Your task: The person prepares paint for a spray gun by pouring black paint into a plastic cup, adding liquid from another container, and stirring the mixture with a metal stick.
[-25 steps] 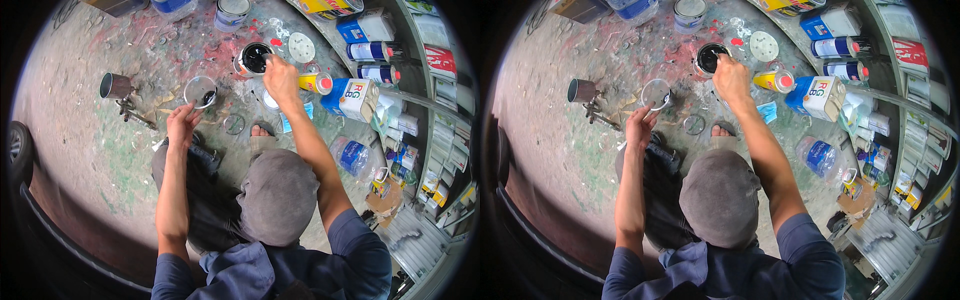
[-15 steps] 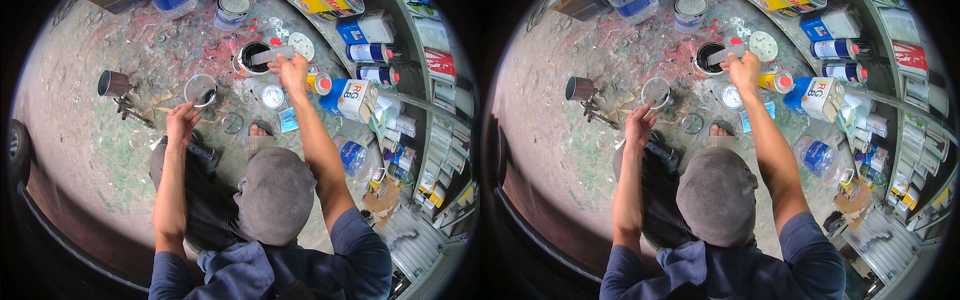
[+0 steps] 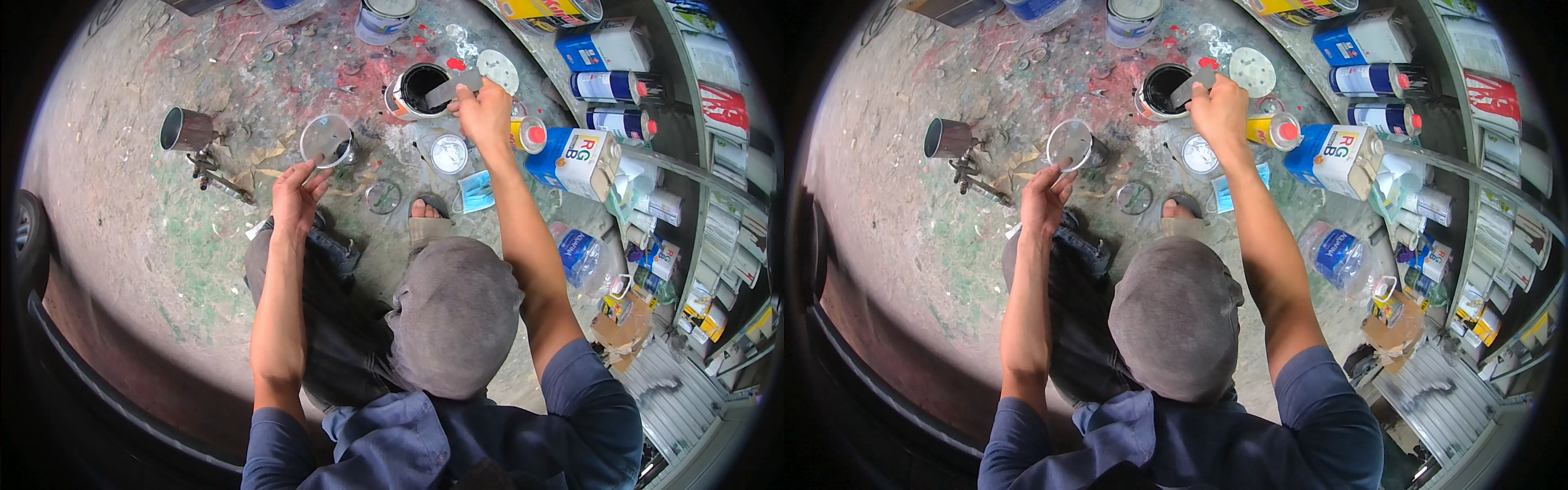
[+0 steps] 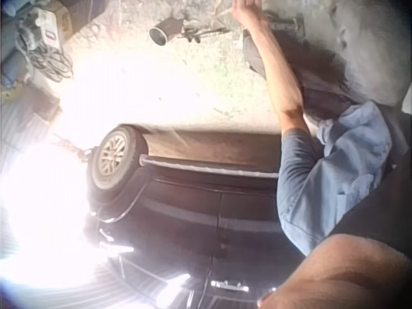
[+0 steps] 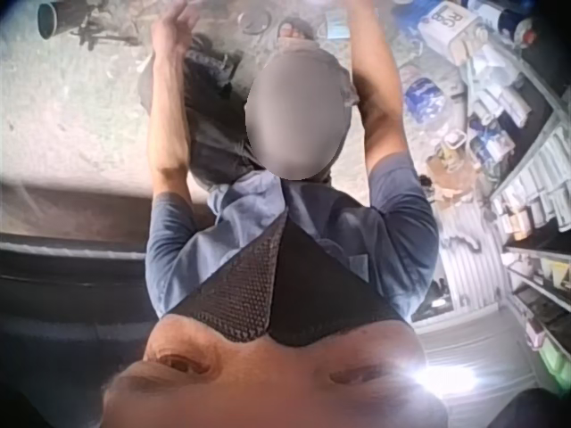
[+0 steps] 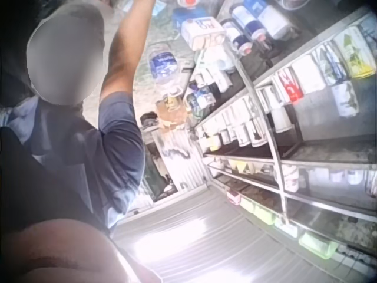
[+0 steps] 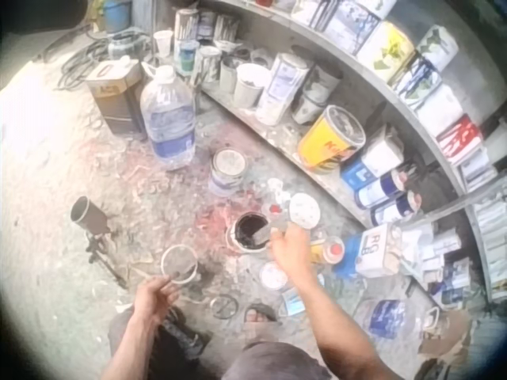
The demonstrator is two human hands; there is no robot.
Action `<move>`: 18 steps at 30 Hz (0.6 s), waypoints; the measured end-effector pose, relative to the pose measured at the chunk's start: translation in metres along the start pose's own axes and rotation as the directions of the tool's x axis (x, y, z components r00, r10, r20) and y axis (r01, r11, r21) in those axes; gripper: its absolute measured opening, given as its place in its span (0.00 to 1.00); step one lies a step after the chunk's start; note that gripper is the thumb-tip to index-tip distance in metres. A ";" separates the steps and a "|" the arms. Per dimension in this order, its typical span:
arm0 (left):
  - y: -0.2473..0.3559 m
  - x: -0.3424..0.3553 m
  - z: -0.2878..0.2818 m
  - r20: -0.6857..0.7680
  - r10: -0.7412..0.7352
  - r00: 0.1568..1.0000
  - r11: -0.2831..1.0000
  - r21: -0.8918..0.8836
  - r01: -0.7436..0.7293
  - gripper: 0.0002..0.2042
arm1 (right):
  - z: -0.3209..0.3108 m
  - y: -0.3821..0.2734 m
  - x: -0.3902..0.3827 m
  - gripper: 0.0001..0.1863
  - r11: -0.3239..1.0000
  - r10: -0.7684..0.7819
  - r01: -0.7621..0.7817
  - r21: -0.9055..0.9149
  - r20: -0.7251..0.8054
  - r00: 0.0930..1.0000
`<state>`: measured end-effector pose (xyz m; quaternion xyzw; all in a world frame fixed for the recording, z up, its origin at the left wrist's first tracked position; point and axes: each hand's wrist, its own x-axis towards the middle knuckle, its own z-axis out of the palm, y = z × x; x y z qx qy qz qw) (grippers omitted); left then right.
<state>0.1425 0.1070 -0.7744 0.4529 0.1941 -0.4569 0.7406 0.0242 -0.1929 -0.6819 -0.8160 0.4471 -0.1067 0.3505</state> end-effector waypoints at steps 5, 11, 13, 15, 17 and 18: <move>-0.001 0.000 0.002 0.002 0.001 1.000 1.000 0.010 -0.001 0.04 | 0.024 0.007 -0.011 0.09 0.888 0.070 -0.016 0.459 -0.102 0.992; 0.000 -0.001 0.002 0.007 0.006 1.000 1.000 -0.001 -0.006 0.04 | 0.031 0.015 -0.016 0.08 0.875 -0.482 0.455 -0.164 -0.229 0.846; 0.002 -0.002 0.001 0.000 0.005 1.000 1.000 -0.008 -0.005 0.04 | 0.027 0.012 -0.016 0.07 0.848 -0.521 0.469 -0.247 -0.227 0.823; 0.003 -0.003 0.001 -0.007 0.003 1.000 1.000 -0.020 -0.003 0.04 | 0.016 0.002 -0.020 0.07 0.873 -0.396 0.325 -0.363 -0.139 0.908; 0.004 -0.002 0.001 -0.021 0.005 1.000 1.000 -0.001 -0.005 0.05 | 0.009 -0.005 -0.018 0.08 0.890 -0.334 0.275 -0.363 -0.111 0.936; 0.002 -0.001 0.000 -0.018 0.003 1.000 1.000 -0.003 -0.003 0.05 | 0.006 -0.006 -0.017 0.08 0.904 -0.270 0.222 -0.366 -0.085 0.959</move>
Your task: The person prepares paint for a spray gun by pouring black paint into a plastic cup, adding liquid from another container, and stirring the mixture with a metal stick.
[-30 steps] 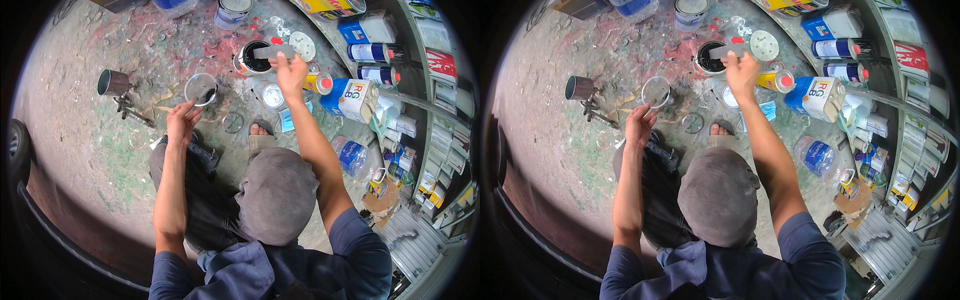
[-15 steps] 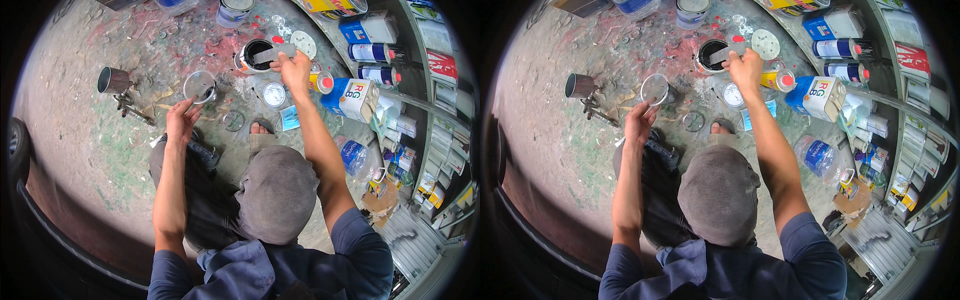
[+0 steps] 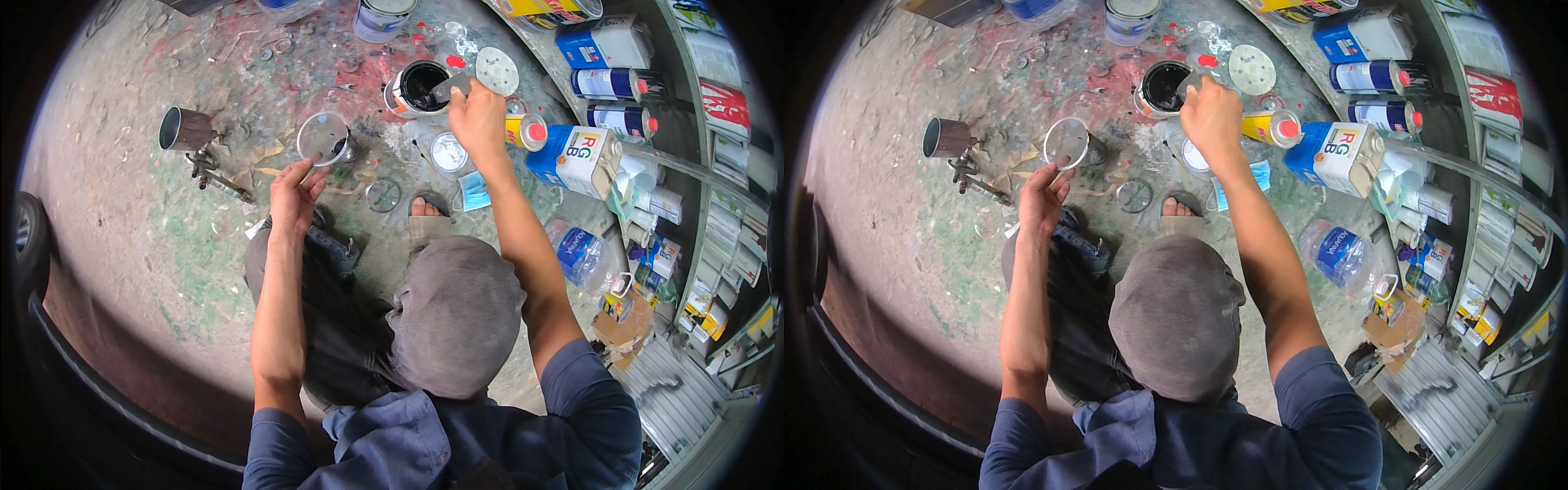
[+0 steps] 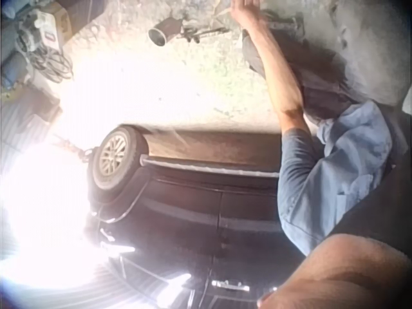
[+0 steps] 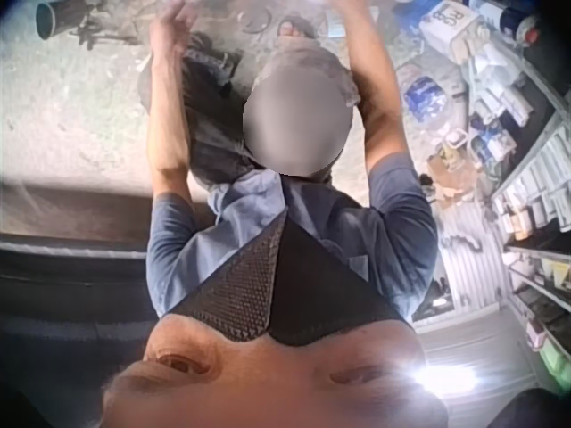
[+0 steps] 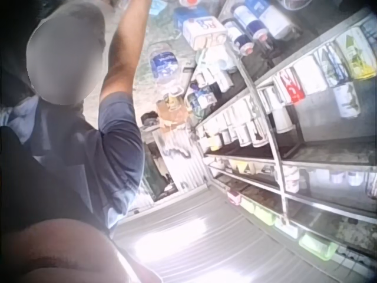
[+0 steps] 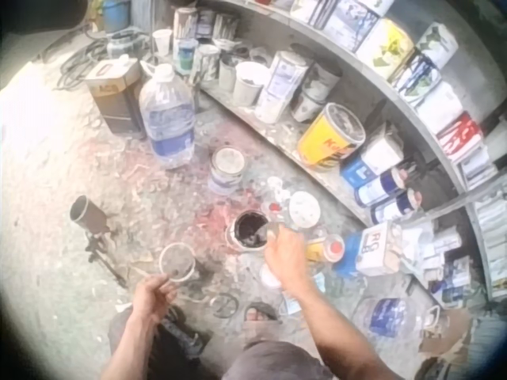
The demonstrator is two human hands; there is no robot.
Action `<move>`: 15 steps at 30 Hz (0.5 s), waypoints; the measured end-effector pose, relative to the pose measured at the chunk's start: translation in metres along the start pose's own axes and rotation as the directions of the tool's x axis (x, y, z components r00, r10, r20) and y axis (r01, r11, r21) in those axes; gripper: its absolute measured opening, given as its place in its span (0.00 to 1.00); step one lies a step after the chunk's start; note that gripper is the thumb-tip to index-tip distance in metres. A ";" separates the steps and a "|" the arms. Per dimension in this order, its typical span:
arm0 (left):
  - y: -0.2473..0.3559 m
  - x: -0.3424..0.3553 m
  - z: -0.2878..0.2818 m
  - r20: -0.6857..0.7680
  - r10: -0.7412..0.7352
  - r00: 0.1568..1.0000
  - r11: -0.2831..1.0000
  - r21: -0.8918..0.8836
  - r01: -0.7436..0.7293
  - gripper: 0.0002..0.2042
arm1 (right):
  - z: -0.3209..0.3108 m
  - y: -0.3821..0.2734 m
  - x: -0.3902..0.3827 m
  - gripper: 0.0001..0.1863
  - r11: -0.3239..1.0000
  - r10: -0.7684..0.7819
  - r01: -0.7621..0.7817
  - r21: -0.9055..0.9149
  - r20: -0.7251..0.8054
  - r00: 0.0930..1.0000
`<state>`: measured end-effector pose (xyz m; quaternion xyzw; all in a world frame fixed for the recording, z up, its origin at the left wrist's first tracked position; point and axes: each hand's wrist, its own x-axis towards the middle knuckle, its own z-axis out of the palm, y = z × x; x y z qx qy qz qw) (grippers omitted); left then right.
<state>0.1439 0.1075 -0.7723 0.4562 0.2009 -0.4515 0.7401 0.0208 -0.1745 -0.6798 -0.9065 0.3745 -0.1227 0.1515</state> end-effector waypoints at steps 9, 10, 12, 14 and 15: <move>-0.004 0.001 0.002 0.007 -0.001 1.000 1.000 0.028 0.001 0.06 | 0.029 0.011 -0.003 0.08 0.765 0.158 -0.117 0.634 -0.009 0.987; -0.004 0.001 0.002 0.007 0.002 1.000 1.000 0.028 -0.002 0.06 | 0.030 0.011 -0.004 0.08 0.763 0.160 -0.118 0.635 -0.008 0.987; -0.004 0.000 0.003 0.006 0.006 1.000 1.000 0.027 -0.007 0.06 | 0.030 0.014 -0.002 0.09 0.932 -0.168 0.221 0.286 -0.199 0.966; -0.004 -0.001 0.003 0.008 0.007 1.000 1.000 0.017 -0.007 0.06 | 0.028 0.015 -0.003 0.09 0.946 -0.206 0.246 0.210 -0.193 0.959; -0.004 0.000 0.002 0.007 0.007 1.000 1.000 0.018 -0.007 0.06 | 0.026 0.013 -0.004 0.09 0.954 -0.244 0.270 0.133 -0.183 0.952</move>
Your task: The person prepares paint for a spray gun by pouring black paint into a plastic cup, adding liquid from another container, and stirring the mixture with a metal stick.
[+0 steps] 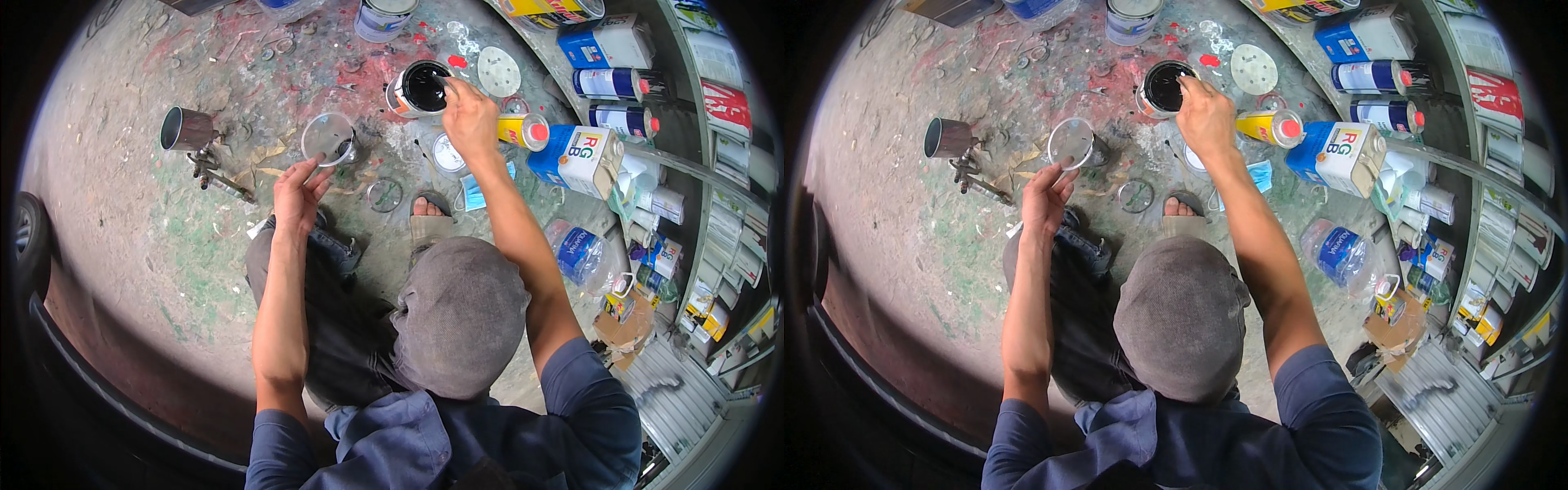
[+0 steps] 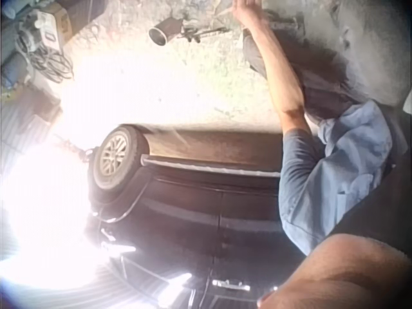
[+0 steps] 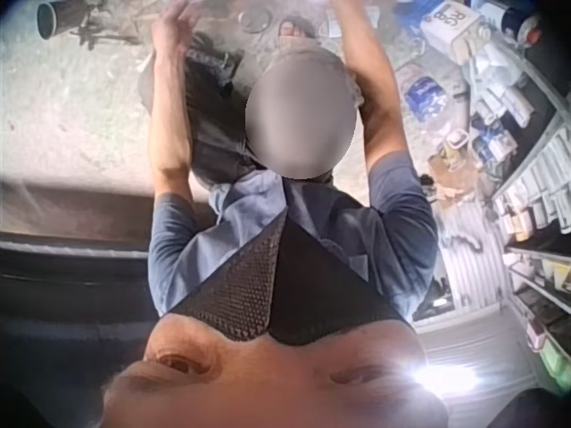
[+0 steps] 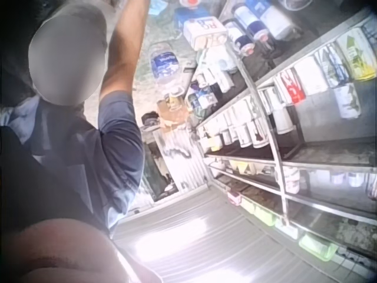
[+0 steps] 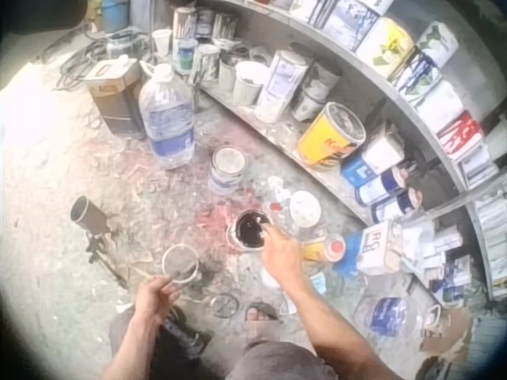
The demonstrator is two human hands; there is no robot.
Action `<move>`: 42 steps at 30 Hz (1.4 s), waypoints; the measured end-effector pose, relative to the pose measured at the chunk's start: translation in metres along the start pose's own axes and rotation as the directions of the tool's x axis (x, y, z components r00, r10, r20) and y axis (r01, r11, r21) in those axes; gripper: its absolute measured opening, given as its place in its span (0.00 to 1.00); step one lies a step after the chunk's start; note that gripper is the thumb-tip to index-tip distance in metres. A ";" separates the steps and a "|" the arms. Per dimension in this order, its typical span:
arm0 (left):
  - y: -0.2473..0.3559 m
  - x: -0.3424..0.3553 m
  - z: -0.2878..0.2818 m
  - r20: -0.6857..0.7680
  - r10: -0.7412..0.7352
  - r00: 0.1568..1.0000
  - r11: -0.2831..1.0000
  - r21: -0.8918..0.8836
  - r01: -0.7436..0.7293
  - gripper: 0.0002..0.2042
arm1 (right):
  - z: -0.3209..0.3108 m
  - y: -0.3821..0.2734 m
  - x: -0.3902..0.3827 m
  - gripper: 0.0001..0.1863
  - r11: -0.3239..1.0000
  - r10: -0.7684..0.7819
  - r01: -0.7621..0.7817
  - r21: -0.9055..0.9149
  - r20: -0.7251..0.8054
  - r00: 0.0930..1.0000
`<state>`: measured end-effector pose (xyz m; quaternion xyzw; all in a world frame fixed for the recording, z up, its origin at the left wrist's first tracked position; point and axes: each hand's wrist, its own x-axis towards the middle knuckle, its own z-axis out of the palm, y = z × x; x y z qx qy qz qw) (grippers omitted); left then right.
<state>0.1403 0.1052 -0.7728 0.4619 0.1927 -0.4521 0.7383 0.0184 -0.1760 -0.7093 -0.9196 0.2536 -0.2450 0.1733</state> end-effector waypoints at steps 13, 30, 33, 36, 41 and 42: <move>0.000 0.000 0.004 0.003 -0.004 1.000 1.000 -0.002 0.004 0.05 | -0.011 -0.010 0.003 0.09 0.737 0.448 -0.417 0.532 0.079 0.891; -0.002 0.001 0.003 0.017 -0.008 1.000 1.000 0.005 0.008 0.04 | -0.017 0.000 0.008 0.11 0.652 0.502 -0.407 0.640 0.039 0.864; -0.001 0.001 0.004 0.026 -0.001 1.000 1.000 0.002 0.001 0.04 | -0.018 0.009 0.005 0.10 0.888 0.355 -0.364 0.281 0.084 0.931; -0.001 0.001 0.004 0.020 -0.003 1.000 1.000 0.003 0.003 0.04 | -0.020 0.008 0.007 0.10 0.965 0.258 -0.261 0.009 0.133 0.957; -0.001 0.001 0.004 0.012 0.006 1.000 1.000 0.003 -0.006 0.04 | -0.017 -0.004 0.010 0.10 0.736 0.511 -0.564 0.375 0.239 0.826; -0.001 0.000 0.006 0.015 0.006 1.000 1.000 0.002 -0.006 0.04 | -0.015 -0.002 0.008 0.11 0.560 0.592 -0.629 0.539 0.270 0.759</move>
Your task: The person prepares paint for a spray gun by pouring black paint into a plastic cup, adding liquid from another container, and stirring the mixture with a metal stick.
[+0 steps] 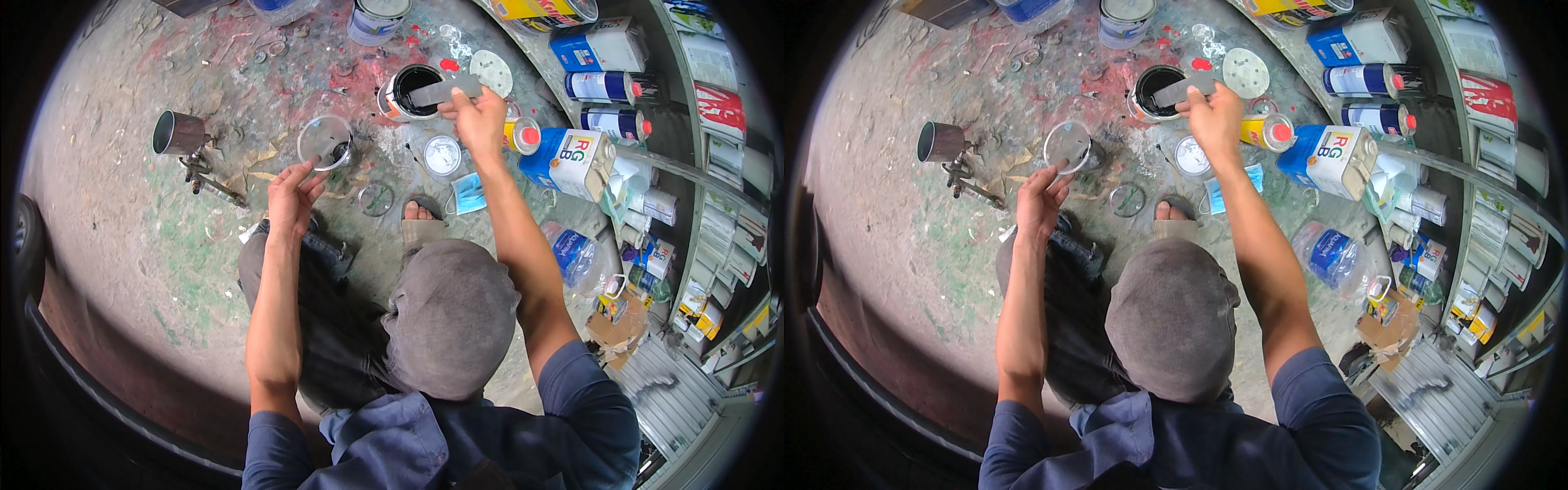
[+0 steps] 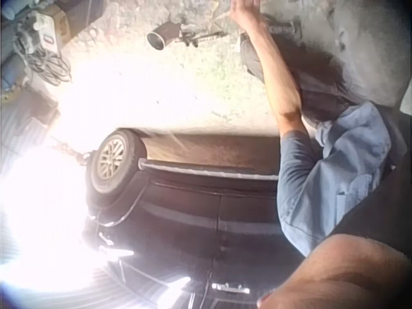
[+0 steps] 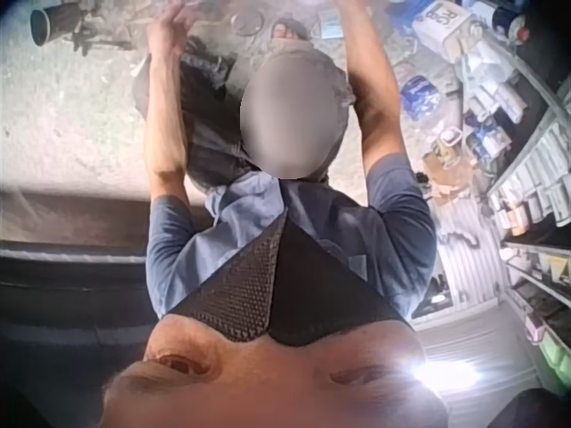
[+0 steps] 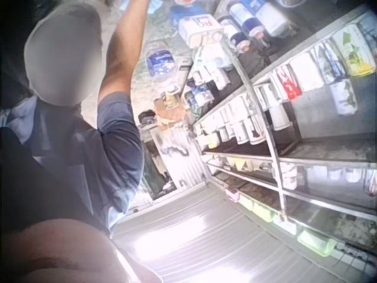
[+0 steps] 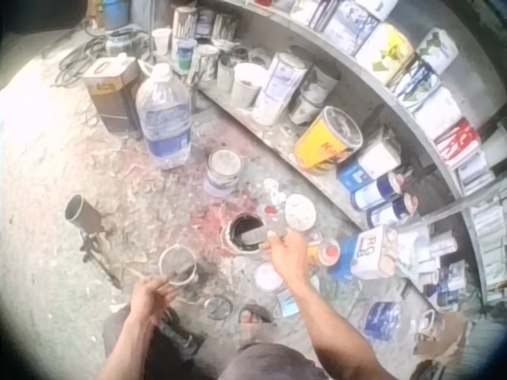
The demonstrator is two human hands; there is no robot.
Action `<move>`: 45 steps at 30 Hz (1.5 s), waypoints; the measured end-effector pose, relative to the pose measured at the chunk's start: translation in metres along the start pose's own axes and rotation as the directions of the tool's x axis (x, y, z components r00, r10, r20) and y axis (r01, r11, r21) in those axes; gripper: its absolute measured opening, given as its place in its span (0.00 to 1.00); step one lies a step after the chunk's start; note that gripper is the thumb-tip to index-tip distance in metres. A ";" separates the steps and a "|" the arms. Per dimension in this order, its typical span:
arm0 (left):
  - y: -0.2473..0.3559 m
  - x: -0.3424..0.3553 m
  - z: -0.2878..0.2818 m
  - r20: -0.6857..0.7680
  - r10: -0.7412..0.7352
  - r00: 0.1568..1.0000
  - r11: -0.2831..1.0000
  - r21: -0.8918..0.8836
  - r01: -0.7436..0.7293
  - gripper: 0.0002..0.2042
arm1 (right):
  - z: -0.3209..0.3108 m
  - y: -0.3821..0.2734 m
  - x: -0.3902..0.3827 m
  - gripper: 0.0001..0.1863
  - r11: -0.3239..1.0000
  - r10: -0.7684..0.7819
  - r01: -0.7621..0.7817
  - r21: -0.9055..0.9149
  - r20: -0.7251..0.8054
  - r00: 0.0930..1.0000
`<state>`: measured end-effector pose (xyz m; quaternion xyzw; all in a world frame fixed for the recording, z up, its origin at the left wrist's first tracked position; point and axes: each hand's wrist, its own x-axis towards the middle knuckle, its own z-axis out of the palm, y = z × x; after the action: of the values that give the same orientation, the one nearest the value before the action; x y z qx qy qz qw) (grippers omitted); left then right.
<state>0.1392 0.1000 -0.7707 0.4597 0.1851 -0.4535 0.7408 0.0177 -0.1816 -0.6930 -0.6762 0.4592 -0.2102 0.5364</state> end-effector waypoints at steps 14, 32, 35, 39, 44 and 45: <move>0.001 0.000 0.002 -0.017 0.025 1.000 0.999 0.037 -0.024 0.04 | -0.004 0.015 0.009 0.09 0.992 -0.090 0.090 -0.091 -0.007 0.996; 0.001 -0.003 0.003 -0.030 0.102 0.994 0.986 0.135 -0.097 0.02 | 0.010 0.001 0.002 0.09 0.977 -0.059 0.053 -0.207 -0.022 0.998; 0.000 -0.004 0.007 -0.042 0.107 0.993 0.982 0.160 -0.099 0.03 | 0.012 0.019 0.006 0.09 0.978 -0.019 0.048 0.201 -0.144 0.989; 0.000 -0.005 0.007 -0.028 0.126 0.992 0.978 0.173 -0.120 0.03 | 0.010 0.013 -0.005 0.09 0.851 -0.422 0.347 -0.394 -0.121 0.898; 0.000 -0.005 0.005 -0.035 0.142 0.989 0.968 0.212 -0.131 0.03 | 0.011 -0.008 -0.013 0.10 0.609 -0.381 0.300 -0.734 0.061 0.923; 0.000 -0.005 0.006 -0.034 0.141 0.989 0.968 0.212 -0.131 0.03 | 0.007 -0.004 -0.008 0.09 0.693 -0.345 0.274 -0.667 0.027 0.938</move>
<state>0.1361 0.0975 -0.7641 0.5578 0.1223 -0.4071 0.7129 0.0208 -0.1714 -0.6903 -0.8777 0.4093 -0.1548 0.1952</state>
